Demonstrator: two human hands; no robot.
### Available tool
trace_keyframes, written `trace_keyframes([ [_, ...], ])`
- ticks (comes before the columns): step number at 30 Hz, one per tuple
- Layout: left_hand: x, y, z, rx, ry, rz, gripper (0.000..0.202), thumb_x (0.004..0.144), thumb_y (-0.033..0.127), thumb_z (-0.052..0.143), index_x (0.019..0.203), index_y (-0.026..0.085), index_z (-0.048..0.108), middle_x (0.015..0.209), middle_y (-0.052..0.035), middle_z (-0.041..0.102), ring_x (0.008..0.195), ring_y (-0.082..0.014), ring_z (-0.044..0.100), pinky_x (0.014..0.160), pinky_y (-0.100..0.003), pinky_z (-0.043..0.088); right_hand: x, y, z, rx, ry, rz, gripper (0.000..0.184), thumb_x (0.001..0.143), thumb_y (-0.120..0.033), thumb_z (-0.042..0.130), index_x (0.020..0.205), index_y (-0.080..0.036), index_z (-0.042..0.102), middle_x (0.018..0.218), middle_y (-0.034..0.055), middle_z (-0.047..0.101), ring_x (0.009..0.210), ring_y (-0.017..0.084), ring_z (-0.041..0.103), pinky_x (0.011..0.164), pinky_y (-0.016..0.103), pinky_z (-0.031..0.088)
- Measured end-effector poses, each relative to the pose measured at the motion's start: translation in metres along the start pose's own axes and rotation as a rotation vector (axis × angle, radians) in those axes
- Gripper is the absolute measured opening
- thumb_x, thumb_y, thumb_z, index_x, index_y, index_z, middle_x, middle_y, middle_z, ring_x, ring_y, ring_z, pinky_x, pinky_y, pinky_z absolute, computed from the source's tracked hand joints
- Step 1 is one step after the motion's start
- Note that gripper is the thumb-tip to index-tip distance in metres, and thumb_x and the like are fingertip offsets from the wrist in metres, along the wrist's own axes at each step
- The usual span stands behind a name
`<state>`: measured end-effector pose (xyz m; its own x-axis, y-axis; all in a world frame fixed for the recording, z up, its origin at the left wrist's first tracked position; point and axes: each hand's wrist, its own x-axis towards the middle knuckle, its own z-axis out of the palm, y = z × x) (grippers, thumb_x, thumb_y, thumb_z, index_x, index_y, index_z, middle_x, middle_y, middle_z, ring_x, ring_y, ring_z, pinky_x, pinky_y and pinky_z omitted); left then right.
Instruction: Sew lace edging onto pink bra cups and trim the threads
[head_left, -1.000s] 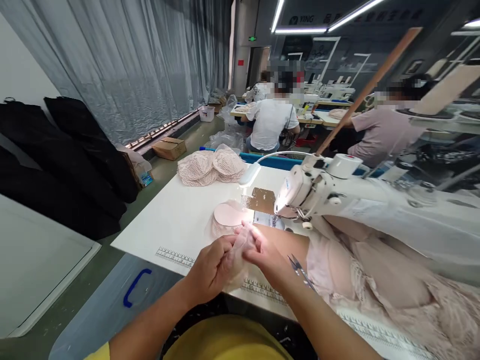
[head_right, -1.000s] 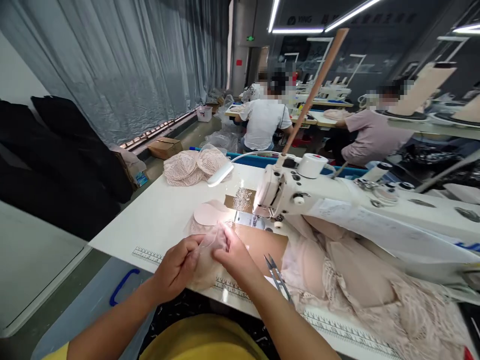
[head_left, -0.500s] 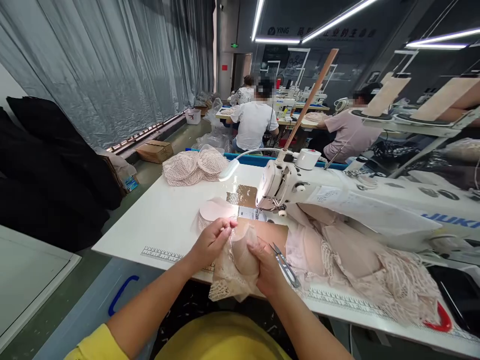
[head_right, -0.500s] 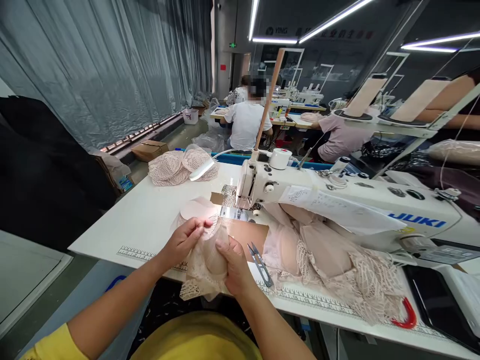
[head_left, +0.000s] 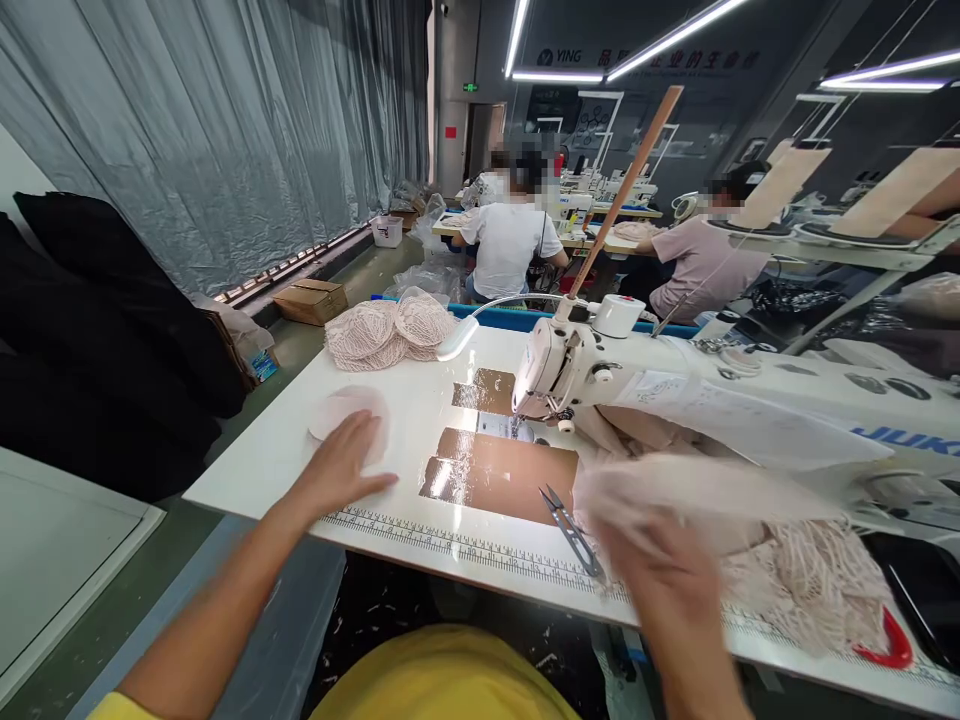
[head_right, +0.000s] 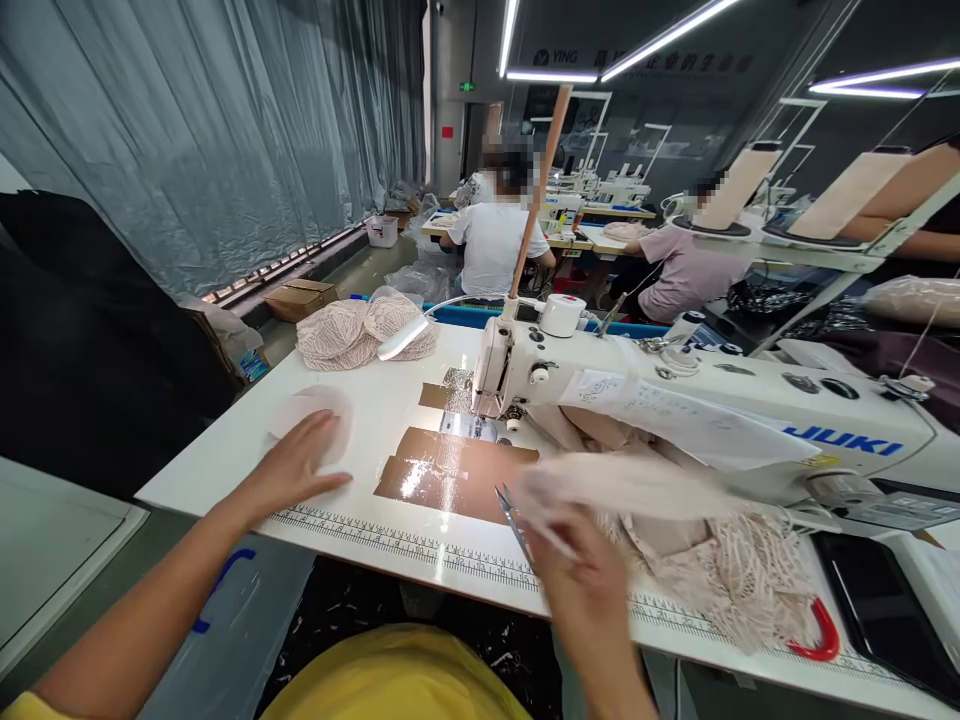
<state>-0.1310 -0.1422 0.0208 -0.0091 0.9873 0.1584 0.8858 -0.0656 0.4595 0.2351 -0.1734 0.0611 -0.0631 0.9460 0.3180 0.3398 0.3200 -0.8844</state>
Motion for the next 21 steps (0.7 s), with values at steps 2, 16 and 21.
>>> trace_keyframes([
  [2,-0.012,0.033,-0.002,-0.187,-0.107,0.165,0.088,0.068,0.047,0.074,0.143,0.019,0.037,0.153,-0.0131,0.029,0.139,-0.0337,0.027,0.114,-0.047,0.024,0.011,0.005,0.046,0.018,-0.39,0.007,0.014,0.079,-0.03,0.063,0.068,-0.021,0.063,0.064,0.0003,0.062,0.06,0.018,0.057,0.054,0.027,0.044],
  [16,-0.035,0.076,0.016,-1.097,-0.424,0.076,0.044,0.086,0.052,0.054,0.111,0.018,0.068,0.1,-0.0107,0.066,0.092,-0.0256,0.062,0.083,-0.036,0.05,0.029,0.008,0.066,0.163,-0.297,0.113,0.01,0.078,-0.032,0.064,0.078,-0.022,0.063,0.072,0.0008,0.059,0.065,0.017,0.052,0.06,0.028,0.042],
  [21,-0.041,0.095,0.019,-1.276,-0.611,0.18,0.095,0.066,0.069,0.066,0.144,0.023,0.037,0.104,-0.0124,0.062,0.089,-0.0239,0.058,0.07,-0.03,0.052,0.017,0.021,0.089,0.571,-0.595,0.364,0.023,0.077,-0.04,0.066,0.087,-0.02,0.068,0.071,0.0013,0.064,0.066,0.018,0.056,0.061,0.03,0.046],
])
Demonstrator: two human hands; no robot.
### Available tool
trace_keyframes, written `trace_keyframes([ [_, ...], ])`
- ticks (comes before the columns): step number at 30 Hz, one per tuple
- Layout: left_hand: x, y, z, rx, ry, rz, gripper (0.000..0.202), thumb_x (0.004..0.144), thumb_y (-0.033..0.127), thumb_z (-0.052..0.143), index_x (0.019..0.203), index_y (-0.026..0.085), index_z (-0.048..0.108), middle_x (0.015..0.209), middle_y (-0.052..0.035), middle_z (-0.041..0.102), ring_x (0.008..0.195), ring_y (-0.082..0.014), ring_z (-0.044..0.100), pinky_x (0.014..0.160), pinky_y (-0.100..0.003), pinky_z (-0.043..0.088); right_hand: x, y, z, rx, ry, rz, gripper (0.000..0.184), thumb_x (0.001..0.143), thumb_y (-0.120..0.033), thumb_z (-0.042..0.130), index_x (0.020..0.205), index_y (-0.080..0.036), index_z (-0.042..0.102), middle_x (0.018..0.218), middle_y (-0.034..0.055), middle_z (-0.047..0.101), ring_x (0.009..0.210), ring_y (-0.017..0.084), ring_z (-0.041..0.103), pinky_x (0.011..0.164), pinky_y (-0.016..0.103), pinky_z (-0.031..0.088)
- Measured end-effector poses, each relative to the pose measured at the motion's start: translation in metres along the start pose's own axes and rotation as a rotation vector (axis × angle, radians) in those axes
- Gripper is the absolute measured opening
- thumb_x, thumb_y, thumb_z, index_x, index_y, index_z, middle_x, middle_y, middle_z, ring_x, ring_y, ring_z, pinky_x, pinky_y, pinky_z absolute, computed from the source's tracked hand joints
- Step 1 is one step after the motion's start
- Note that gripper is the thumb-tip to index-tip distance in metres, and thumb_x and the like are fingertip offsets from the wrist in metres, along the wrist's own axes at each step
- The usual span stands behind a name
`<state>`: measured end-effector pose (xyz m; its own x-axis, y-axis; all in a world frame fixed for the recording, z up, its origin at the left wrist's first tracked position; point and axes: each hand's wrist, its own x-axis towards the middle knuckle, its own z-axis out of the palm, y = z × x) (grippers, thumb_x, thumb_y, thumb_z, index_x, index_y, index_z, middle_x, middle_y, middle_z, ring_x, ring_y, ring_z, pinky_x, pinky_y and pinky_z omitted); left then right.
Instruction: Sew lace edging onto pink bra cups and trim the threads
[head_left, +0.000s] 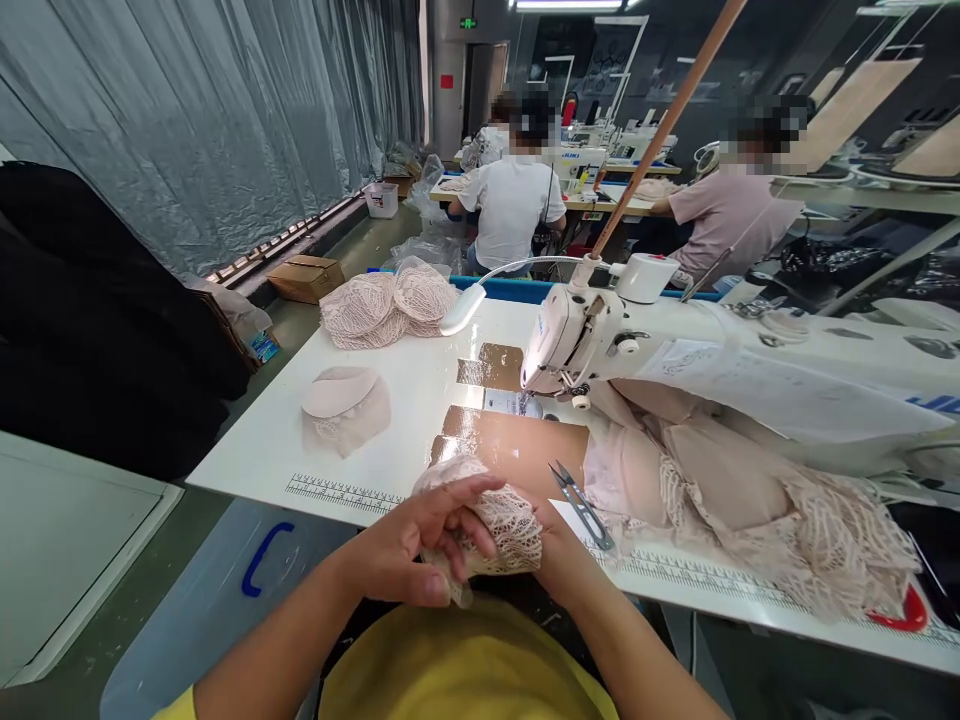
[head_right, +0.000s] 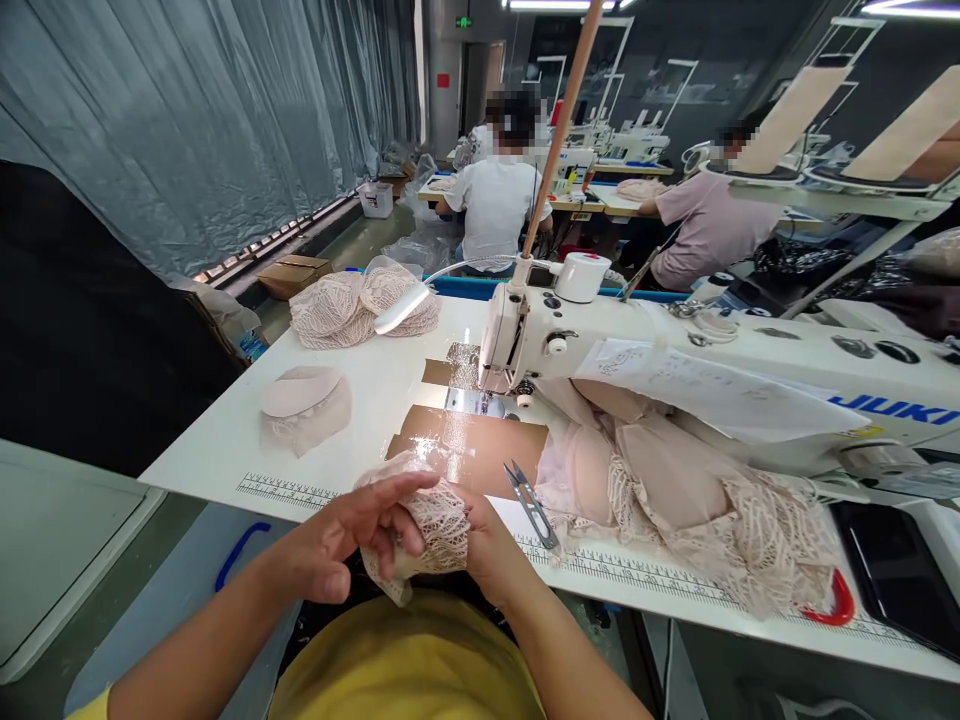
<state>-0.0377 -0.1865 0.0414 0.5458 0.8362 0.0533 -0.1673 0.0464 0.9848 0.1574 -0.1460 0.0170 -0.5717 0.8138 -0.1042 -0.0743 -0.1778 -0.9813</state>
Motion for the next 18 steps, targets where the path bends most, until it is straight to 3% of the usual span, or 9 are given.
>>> trace_keyframes([
  [2,-0.001,-0.004,-0.007,0.111,0.186,0.009,0.086,0.067,0.062,0.069,0.14,0.024,0.043,0.109,-0.0121,0.061,0.077,-0.0178,0.055,0.06,-0.024,0.048,-0.003,0.004,-0.001,0.085,-0.015,0.021,0.023,0.072,-0.039,0.071,0.085,-0.019,0.069,0.069,0.001,0.065,0.065,0.018,0.058,0.061,0.029,0.047],
  [4,-0.002,-0.009,-0.015,0.209,0.352,0.001,0.077,0.069,0.052,0.073,0.136,0.025,0.048,0.122,-0.0119,0.056,0.081,-0.0163,0.053,0.063,-0.023,0.046,-0.006,0.003,-0.002,0.141,-0.043,0.026,0.021,0.069,-0.036,0.073,0.081,-0.019,0.069,0.068,0.0015,0.065,0.067,0.019,0.059,0.061,0.03,0.047],
  [5,-0.003,-0.011,-0.017,0.208,0.367,-0.029,0.074,0.069,0.048,0.074,0.134,0.024,0.05,0.125,-0.0115,0.055,0.085,-0.0171,0.053,0.068,-0.025,0.047,-0.008,0.001,-0.002,0.139,-0.055,0.019,0.019,0.069,-0.034,0.074,0.08,-0.019,0.069,0.068,0.0016,0.064,0.068,0.019,0.059,0.061,0.03,0.047],
  [7,-0.005,-0.014,-0.017,0.08,0.256,-0.13,0.068,0.069,0.045,0.074,0.13,0.021,0.054,0.118,-0.0109,0.059,0.092,-0.0202,0.056,0.078,-0.03,0.047,-0.009,-0.003,-0.002,0.122,-0.047,-0.004,0.014,0.07,-0.03,0.073,0.077,-0.02,0.066,0.068,0.0011,0.063,0.068,0.019,0.058,0.06,0.029,0.046],
  [10,-0.008,-0.018,-0.011,-0.17,0.135,-0.21,0.056,0.068,0.04,0.074,0.117,0.016,0.061,0.098,-0.0088,0.066,0.089,-0.023,0.06,0.082,-0.034,0.047,-0.009,-0.006,-0.002,0.136,0.083,-0.038,0.019,0.067,-0.023,0.076,0.074,-0.022,0.058,0.066,-0.0025,0.057,0.063,0.015,0.053,0.057,0.025,0.043],
  [14,-0.012,-0.024,-0.003,-0.221,0.317,-0.188,0.039,0.065,0.029,0.077,0.1,0.015,0.066,0.09,-0.0068,0.067,0.089,-0.0232,0.061,0.081,-0.032,0.047,-0.007,0.001,-0.005,0.237,0.253,-0.09,0.039,0.064,-0.026,0.08,0.068,-0.023,0.041,0.061,-0.0073,0.045,0.054,0.009,0.039,0.05,0.02,0.036],
  [18,-0.014,-0.029,0.004,-0.284,0.475,-0.25,0.013,0.069,0.02,0.071,0.079,0.015,0.065,0.075,-0.0032,0.066,0.072,-0.0167,0.06,0.07,-0.027,0.047,-0.006,0.005,-0.008,0.247,0.327,-0.171,0.042,0.066,-0.037,0.079,0.072,-0.023,0.041,0.062,-0.0069,0.042,0.054,0.009,0.035,0.05,0.02,0.034],
])
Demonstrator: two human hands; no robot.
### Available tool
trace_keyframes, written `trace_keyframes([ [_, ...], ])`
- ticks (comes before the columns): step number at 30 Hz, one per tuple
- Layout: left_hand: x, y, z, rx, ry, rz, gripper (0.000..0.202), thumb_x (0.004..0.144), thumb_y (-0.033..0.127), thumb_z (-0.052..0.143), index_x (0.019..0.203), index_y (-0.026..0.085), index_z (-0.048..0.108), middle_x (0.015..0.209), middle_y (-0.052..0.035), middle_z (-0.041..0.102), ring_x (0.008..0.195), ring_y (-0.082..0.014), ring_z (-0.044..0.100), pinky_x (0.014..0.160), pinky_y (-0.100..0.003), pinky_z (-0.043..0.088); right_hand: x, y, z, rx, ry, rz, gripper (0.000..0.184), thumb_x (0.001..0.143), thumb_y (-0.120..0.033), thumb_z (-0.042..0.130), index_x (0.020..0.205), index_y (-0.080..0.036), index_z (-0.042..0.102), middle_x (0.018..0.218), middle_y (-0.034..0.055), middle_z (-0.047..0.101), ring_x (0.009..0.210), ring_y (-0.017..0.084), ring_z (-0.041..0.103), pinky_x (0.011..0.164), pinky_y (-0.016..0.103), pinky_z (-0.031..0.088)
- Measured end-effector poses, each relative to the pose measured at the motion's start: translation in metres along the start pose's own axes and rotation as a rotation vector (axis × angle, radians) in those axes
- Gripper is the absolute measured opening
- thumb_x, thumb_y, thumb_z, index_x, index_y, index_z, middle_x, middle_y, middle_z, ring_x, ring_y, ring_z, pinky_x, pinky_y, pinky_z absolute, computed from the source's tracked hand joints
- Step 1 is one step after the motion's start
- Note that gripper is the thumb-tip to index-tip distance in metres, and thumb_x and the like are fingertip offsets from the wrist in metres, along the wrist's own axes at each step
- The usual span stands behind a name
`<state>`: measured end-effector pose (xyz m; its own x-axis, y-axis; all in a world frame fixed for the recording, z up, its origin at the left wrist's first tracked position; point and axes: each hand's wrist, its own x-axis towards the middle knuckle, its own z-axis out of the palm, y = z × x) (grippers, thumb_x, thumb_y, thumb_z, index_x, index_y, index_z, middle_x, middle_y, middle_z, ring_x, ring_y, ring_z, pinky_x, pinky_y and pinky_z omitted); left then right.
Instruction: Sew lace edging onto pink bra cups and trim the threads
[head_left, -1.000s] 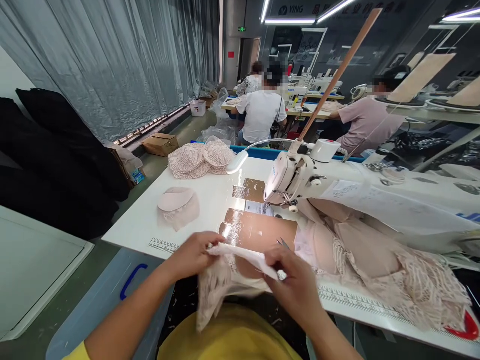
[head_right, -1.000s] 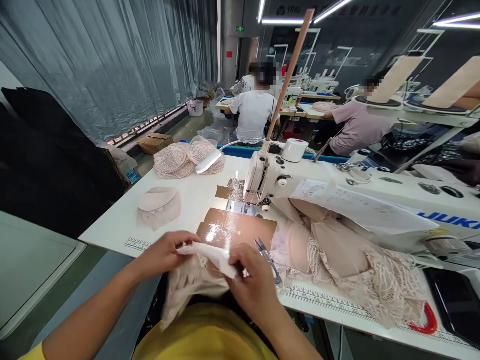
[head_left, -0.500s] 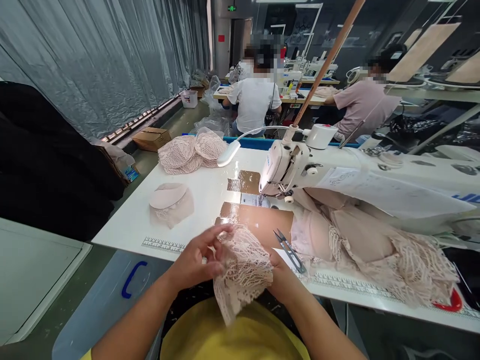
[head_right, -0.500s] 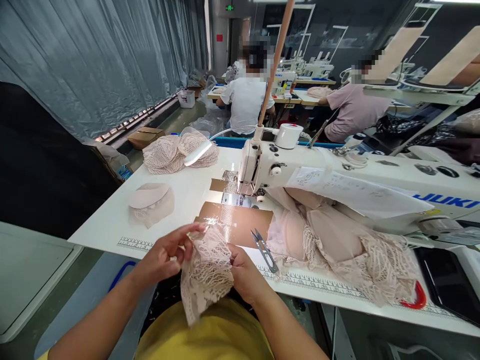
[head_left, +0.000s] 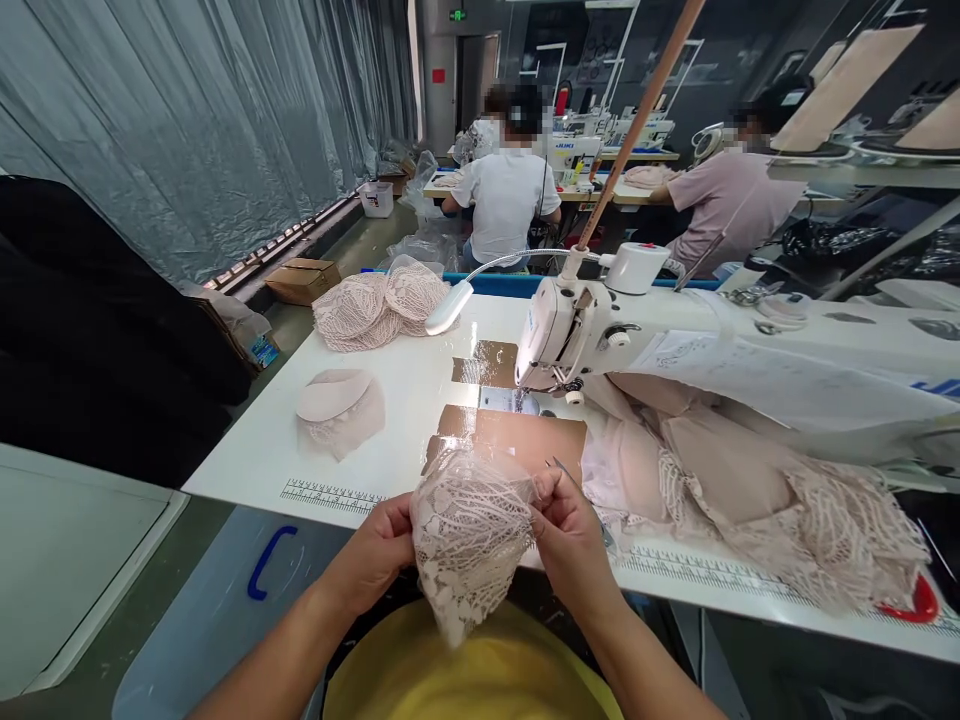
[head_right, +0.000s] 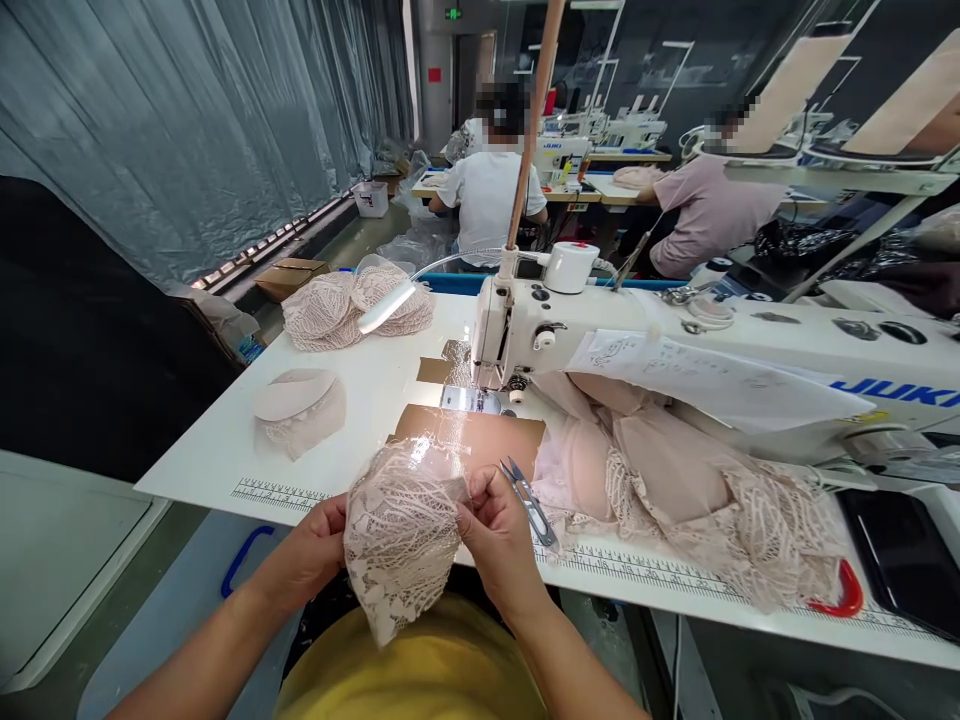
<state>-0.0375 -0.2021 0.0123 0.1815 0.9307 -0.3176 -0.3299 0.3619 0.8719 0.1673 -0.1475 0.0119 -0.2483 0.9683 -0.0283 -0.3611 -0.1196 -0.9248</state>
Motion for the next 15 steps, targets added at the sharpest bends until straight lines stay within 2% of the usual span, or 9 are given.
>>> trace_keyframes([
  [1,-0.001,-0.001,0.002,-0.046,0.005,-0.003,0.013,0.069,0.019,0.068,0.081,0.016,0.065,0.076,-0.003,0.066,0.071,-0.016,0.06,0.069,-0.026,0.048,0.0,0.0,0.0,-0.016,0.025,-0.006,0.042,0.065,-0.037,0.08,0.072,-0.023,0.041,0.063,-0.0067,0.042,0.054,0.009,0.036,0.05,0.02,0.033],
  [3,-0.003,-0.004,0.006,-0.146,0.001,0.04,0.027,0.072,0.021,0.063,0.099,0.019,0.064,0.088,-0.0043,0.067,0.078,-0.0175,0.061,0.071,-0.028,0.049,0.001,-0.001,0.002,-0.06,0.078,-0.01,0.041,0.063,-0.035,0.081,0.072,-0.023,0.043,0.064,-0.0066,0.042,0.055,0.009,0.036,0.05,0.02,0.033],
  [5,-0.005,-0.006,0.013,-0.177,0.015,0.114,0.048,0.077,0.026,0.061,0.124,0.024,0.053,0.11,-0.0066,0.064,0.095,-0.0212,0.061,0.082,-0.033,0.05,0.001,-0.001,0.005,-0.103,0.111,-0.011,0.038,0.065,-0.036,0.08,0.072,-0.023,0.045,0.064,-0.0062,0.043,0.055,0.01,0.038,0.051,0.02,0.034],
  [7,-0.004,-0.009,0.022,-0.118,0.061,0.169,0.06,0.081,0.031,0.063,0.136,0.026,0.041,0.124,-0.0081,0.059,0.108,-0.0232,0.058,0.091,-0.035,0.048,0.002,0.0,0.008,-0.145,0.098,-0.01,0.035,0.069,-0.04,0.077,0.071,-0.023,0.047,0.064,-0.0052,0.045,0.056,0.011,0.04,0.051,0.022,0.035],
  [10,0.0,-0.012,0.036,-0.08,0.134,0.196,0.053,0.086,0.037,0.061,0.133,0.022,0.045,0.119,-0.0094,0.062,0.106,-0.0233,0.06,0.09,-0.035,0.049,0.001,0.004,0.008,-0.251,-0.004,-0.025,0.029,0.078,-0.047,0.067,0.072,-0.021,0.055,0.066,-0.0017,0.051,0.061,0.013,0.044,0.056,0.025,0.038],
  [13,0.007,-0.012,0.041,-0.121,0.262,0.231,0.043,0.088,0.045,0.056,0.123,0.02,0.052,0.102,-0.0067,0.069,0.092,-0.0214,0.065,0.079,-0.032,0.053,-0.003,0.008,0.005,-0.275,-0.123,0.012,0.042,0.089,-0.055,0.046,0.071,-0.021,0.061,0.064,-0.0002,0.051,0.06,0.014,0.043,0.057,0.027,0.037],
  [15,0.01,-0.01,0.04,-0.113,0.351,0.264,0.041,0.088,0.048,0.056,0.117,0.019,0.056,0.094,-0.0044,0.07,0.087,-0.0204,0.066,0.074,-0.03,0.053,-0.006,0.009,0.003,-0.259,-0.203,0.05,0.042,0.089,-0.056,0.045,0.073,-0.021,0.063,0.065,-0.0003,0.051,0.061,0.015,0.044,0.058,0.027,0.038],
])
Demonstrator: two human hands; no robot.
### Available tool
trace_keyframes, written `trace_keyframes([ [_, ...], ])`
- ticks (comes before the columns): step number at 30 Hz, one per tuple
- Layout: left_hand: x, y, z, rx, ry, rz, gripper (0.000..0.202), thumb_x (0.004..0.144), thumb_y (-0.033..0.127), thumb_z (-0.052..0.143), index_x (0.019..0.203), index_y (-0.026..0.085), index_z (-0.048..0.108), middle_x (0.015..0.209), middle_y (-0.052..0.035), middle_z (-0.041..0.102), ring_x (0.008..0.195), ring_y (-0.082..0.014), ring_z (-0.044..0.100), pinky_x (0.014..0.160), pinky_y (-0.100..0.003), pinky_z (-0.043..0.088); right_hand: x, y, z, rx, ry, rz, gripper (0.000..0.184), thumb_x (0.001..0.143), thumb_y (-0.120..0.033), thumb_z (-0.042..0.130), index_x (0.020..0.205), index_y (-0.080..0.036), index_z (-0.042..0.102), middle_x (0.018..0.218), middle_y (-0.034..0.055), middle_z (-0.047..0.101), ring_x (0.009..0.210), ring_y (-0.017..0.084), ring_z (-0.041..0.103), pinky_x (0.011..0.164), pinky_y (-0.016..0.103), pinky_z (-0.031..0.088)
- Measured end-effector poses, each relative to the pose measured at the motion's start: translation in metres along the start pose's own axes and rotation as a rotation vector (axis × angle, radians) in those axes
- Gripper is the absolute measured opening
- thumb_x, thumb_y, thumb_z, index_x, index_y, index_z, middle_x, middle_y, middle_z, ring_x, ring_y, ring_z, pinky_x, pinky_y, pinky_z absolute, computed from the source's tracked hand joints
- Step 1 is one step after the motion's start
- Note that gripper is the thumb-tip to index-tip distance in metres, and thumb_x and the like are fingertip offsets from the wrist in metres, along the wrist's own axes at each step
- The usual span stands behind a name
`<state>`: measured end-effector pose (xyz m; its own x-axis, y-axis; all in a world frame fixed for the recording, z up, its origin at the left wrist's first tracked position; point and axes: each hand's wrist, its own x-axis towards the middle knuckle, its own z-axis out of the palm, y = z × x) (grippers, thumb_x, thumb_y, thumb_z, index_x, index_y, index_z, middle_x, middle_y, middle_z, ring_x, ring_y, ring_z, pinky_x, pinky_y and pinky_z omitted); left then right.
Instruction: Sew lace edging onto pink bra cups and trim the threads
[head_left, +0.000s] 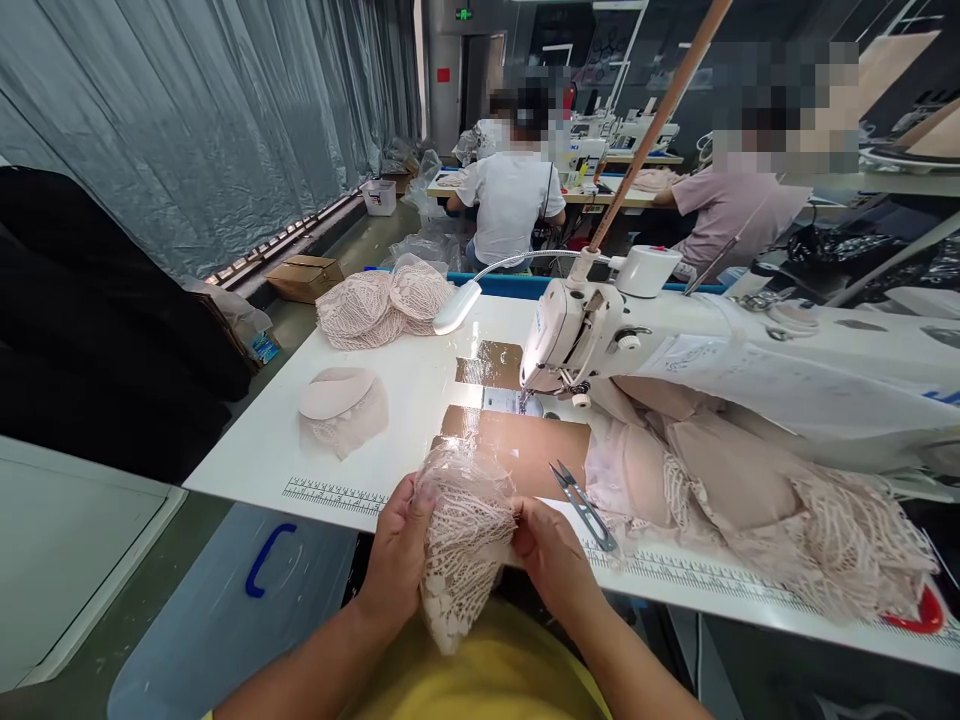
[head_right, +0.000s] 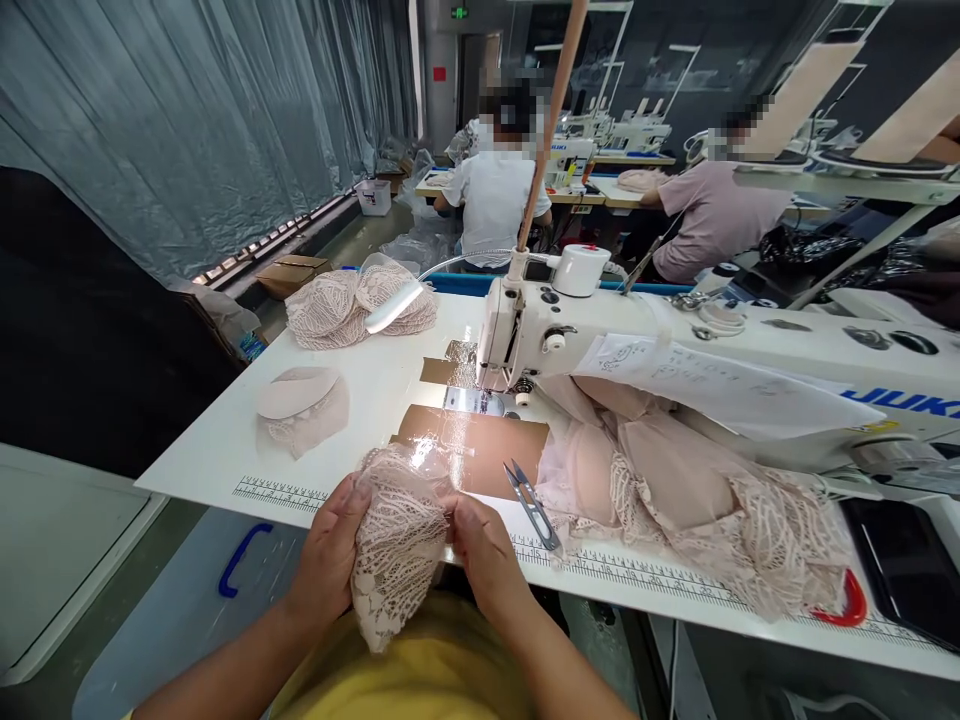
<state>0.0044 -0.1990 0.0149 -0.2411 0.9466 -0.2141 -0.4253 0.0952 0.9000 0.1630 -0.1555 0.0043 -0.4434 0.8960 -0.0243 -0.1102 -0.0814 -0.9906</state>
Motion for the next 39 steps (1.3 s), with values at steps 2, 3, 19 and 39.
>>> trace_keyframes([
  [2,0.002,0.001,-0.001,0.012,0.025,0.021,0.037,0.088,0.049,0.055,0.109,0.019,0.06,0.091,-0.0031,0.07,0.086,-0.0202,0.065,0.072,-0.029,0.053,-0.002,0.001,0.001,-0.016,-0.057,0.004,0.031,0.084,-0.049,0.057,0.076,-0.02,0.064,0.07,0.0004,0.055,0.068,0.016,0.048,0.064,0.028,0.04],
  [3,0.003,0.002,-0.002,0.013,0.021,0.018,0.036,0.088,0.049,0.054,0.105,0.019,0.062,0.089,-0.0027,0.071,0.086,-0.0204,0.065,0.072,-0.029,0.053,-0.002,0.001,0.003,-0.017,-0.056,0.008,0.026,0.082,-0.045,0.063,0.075,-0.02,0.064,0.073,0.0005,0.056,0.07,0.016,0.049,0.066,0.028,0.04],
  [19,0.017,0.047,-0.044,0.5,-0.426,0.328,0.072,0.062,0.051,0.08,0.122,0.021,0.054,0.122,-0.0088,0.054,0.112,-0.0255,0.049,0.099,-0.035,0.039,0.002,-0.026,0.001,-0.084,-0.128,0.046,0.02,0.077,-0.032,0.071,0.073,-0.02,0.057,0.065,-0.0047,0.052,0.059,0.01,0.045,0.055,0.021,0.037],
  [39,0.041,0.044,-0.018,0.471,-0.671,-0.105,0.033,0.079,0.039,0.067,0.097,0.012,0.062,0.082,-0.0012,0.051,0.073,-0.0127,0.046,0.065,-0.023,0.038,0.024,-0.04,0.0,-0.491,0.053,-0.21,0.019,0.08,-0.022,0.062,0.062,-0.018,0.057,0.067,0.0008,0.066,0.061,0.013,0.061,0.056,0.022,0.045],
])
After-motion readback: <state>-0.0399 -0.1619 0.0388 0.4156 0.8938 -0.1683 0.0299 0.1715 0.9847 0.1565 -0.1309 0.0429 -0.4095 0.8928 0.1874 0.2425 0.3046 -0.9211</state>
